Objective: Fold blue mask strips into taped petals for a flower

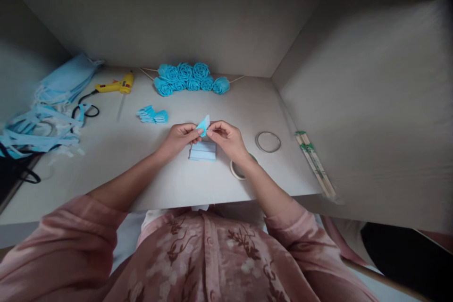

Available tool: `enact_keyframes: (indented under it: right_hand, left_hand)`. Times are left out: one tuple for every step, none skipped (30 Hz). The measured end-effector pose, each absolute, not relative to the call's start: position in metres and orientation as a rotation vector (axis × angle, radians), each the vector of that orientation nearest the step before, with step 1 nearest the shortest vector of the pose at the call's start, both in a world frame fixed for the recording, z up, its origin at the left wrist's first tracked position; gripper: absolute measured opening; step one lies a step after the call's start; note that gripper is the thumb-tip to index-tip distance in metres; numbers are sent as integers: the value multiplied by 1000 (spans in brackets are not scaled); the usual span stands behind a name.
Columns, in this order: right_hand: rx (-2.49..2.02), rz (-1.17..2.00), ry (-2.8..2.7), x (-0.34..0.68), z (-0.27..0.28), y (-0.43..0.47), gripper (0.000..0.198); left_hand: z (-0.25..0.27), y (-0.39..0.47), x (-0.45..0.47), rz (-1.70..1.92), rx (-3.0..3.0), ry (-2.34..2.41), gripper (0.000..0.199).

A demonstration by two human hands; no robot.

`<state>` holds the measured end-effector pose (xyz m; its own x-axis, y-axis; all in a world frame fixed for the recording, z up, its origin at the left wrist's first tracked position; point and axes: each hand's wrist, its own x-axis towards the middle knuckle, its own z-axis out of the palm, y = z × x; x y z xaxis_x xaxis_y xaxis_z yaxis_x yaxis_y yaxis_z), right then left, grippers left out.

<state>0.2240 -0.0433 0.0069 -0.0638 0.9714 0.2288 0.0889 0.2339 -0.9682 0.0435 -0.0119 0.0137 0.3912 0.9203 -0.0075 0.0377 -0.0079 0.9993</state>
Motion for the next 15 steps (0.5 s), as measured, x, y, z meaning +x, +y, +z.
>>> enact_keyframes:
  right_hand:
    - [-1072, 1045, -1406, 224, 7, -43, 20]
    - [-1073, 1059, -1398, 224, 7, -43, 20]
    - [-1074, 1068, -1393, 224, 7, -44, 19]
    - [-1072, 1074, -1389, 224, 8, -44, 19]
    - [-1063, 1079, -1379, 224, 8, -43, 19]
    - [-1049, 1085, -1365, 224, 7, -43, 21]
    - [-1034, 1096, -1346, 224, 7, -42, 24]
    - [-1023, 1110, -1330, 224, 6, -42, 31]
    - [-1019, 1126, -1319, 224, 5, -41, 39]
    - [-1025, 1140, -1316, 224, 4, -40, 45]
    - [-1038, 1150, -1321, 224, 4, -40, 50]
    - [-1051, 1155, -1331, 224, 3, -39, 52]
    - [-1061, 1157, -1341, 224, 3, -39, 53]
    - [-1065, 1159, -1350, 224, 2, -39, 53]
    - [-1064, 1162, -1358, 224, 2, -39, 53]
  left_hand:
    - [13, -12, 43, 886, 1409, 930, 37]
    - [13, -12, 43, 883, 1419, 926, 37]
    - [13, -12, 43, 880, 1428, 922, 36]
    - [12, -12, 43, 877, 1435, 919, 36]
    - [12, -11, 43, 874, 1441, 918, 36]
    - [11, -11, 43, 871, 1444, 917, 36]
    - [11, -11, 43, 868, 1446, 918, 36]
    - [10, -11, 43, 864, 1448, 918, 36]
    - [10, -11, 43, 859, 1454, 916, 35]
    - [9, -11, 42, 856, 1464, 913, 35]
    - [9, -11, 42, 853, 1477, 906, 34]
    - [9, -12, 42, 852, 1491, 898, 33]
    - [8, -12, 42, 853, 1505, 888, 32]
    - [8, -12, 42, 851, 1517, 878, 31]
    - [8, -12, 42, 851, 1524, 871, 30]
